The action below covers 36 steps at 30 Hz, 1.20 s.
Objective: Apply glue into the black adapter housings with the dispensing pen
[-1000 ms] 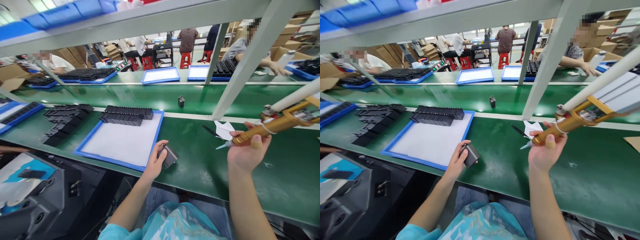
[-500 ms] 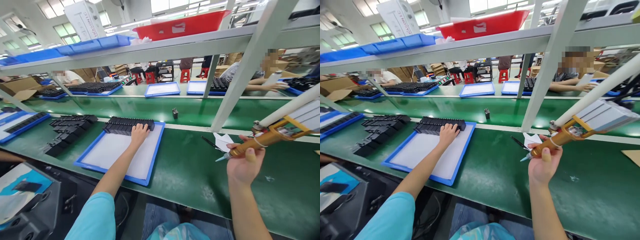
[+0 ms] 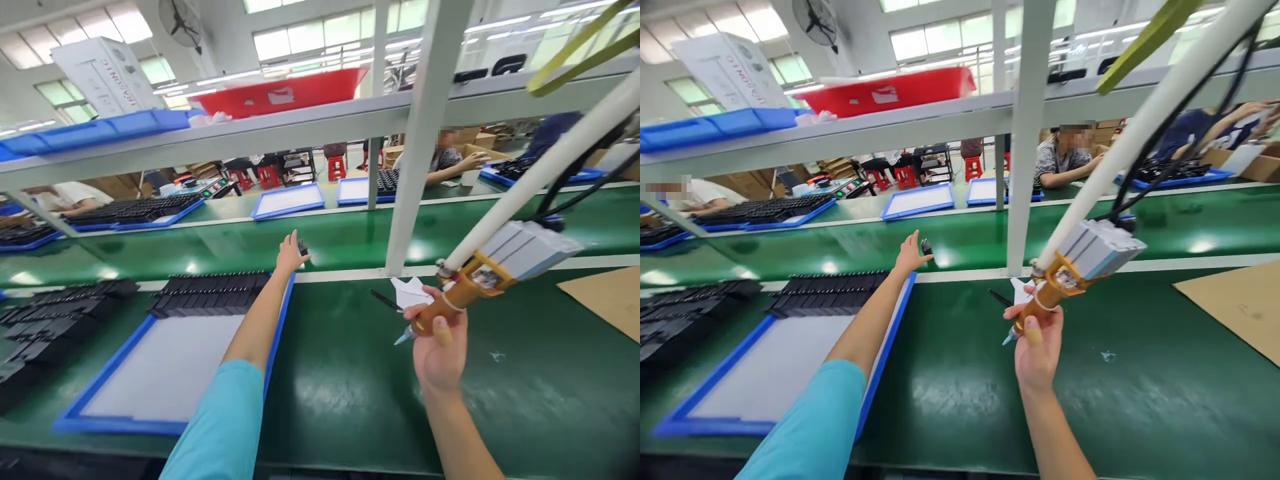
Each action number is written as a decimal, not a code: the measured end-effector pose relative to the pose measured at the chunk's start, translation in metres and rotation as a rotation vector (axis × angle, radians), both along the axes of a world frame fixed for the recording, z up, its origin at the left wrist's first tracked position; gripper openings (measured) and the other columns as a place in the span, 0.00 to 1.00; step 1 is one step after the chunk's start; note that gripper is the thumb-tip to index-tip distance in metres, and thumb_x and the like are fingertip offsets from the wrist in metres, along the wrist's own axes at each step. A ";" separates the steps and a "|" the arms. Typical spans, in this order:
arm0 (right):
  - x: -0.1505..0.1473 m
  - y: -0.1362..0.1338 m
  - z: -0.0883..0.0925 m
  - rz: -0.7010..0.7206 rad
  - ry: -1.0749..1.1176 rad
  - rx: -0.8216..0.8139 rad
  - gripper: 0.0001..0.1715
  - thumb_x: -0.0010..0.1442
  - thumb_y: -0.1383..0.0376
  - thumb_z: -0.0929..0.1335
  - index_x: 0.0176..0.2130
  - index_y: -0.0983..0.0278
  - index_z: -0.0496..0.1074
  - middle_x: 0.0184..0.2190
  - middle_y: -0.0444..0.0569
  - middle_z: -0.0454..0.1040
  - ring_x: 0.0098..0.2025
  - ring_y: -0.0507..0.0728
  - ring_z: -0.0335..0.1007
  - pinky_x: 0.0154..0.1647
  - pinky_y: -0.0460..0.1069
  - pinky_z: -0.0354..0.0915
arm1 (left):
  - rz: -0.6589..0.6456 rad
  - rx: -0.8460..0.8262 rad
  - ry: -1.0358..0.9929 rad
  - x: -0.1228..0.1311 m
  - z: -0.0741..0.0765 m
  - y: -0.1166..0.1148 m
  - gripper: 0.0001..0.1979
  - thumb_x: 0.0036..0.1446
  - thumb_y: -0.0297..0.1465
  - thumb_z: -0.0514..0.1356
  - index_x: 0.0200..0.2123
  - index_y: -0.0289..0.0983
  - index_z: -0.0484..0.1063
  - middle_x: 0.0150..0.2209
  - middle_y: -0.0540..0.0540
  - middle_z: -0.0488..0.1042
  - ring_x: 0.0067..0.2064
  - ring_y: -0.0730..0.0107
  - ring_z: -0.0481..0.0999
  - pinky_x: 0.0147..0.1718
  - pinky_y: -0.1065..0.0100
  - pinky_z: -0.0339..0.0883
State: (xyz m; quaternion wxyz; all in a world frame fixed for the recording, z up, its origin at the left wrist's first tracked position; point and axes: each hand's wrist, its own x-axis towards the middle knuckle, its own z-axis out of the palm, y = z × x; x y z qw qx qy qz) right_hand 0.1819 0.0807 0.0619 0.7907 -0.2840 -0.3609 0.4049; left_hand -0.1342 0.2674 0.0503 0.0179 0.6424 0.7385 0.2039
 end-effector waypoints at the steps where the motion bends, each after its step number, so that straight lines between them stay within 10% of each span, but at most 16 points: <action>1: -0.001 0.000 -0.001 0.005 -0.015 0.002 0.17 0.55 0.57 0.69 0.45 0.57 0.67 0.47 0.47 0.71 0.28 0.51 0.72 0.31 0.50 0.66 | 0.029 -0.041 -0.045 0.003 0.000 0.010 0.48 0.49 0.38 0.65 0.66 0.31 0.44 0.65 0.28 0.52 0.64 0.43 0.55 0.57 0.53 0.55; 10: 0.000 -0.002 -0.004 0.070 -0.064 0.008 0.18 0.59 0.57 0.67 0.49 0.56 0.66 0.49 0.50 0.69 0.31 0.52 0.71 0.33 0.51 0.68 | -0.018 -0.177 -0.138 0.011 0.021 0.001 0.32 0.46 0.40 0.68 0.54 0.35 0.65 0.50 0.37 0.75 0.48 0.55 0.75 0.47 0.62 0.66; 16: 0.000 -0.007 0.003 0.069 -0.040 -0.017 0.18 0.57 0.56 0.68 0.46 0.58 0.65 0.48 0.50 0.70 0.30 0.52 0.71 0.34 0.52 0.68 | -0.426 -0.206 -0.369 0.041 0.032 -0.126 0.34 0.43 0.41 0.70 0.55 0.42 0.69 0.46 0.44 0.77 0.43 0.59 0.77 0.44 0.62 0.69; 23: -0.003 -0.010 0.004 0.095 -0.033 0.036 0.17 0.56 0.57 0.68 0.44 0.57 0.64 0.47 0.47 0.69 0.29 0.51 0.72 0.36 0.52 0.68 | -0.553 -0.394 -0.571 0.080 -0.012 -0.255 0.34 0.45 0.34 0.69 0.57 0.48 0.67 0.54 0.44 0.73 0.54 0.53 0.71 0.54 0.55 0.62; 36: -0.015 -0.012 0.011 0.143 0.002 0.008 0.19 0.55 0.55 0.69 0.44 0.57 0.62 0.46 0.46 0.70 0.28 0.50 0.72 0.26 0.46 0.64 | -0.173 -0.065 -1.173 0.099 -0.064 -0.273 0.22 0.54 0.39 0.64 0.51 0.38 0.71 0.47 0.40 0.76 0.46 0.61 0.77 0.48 0.60 0.68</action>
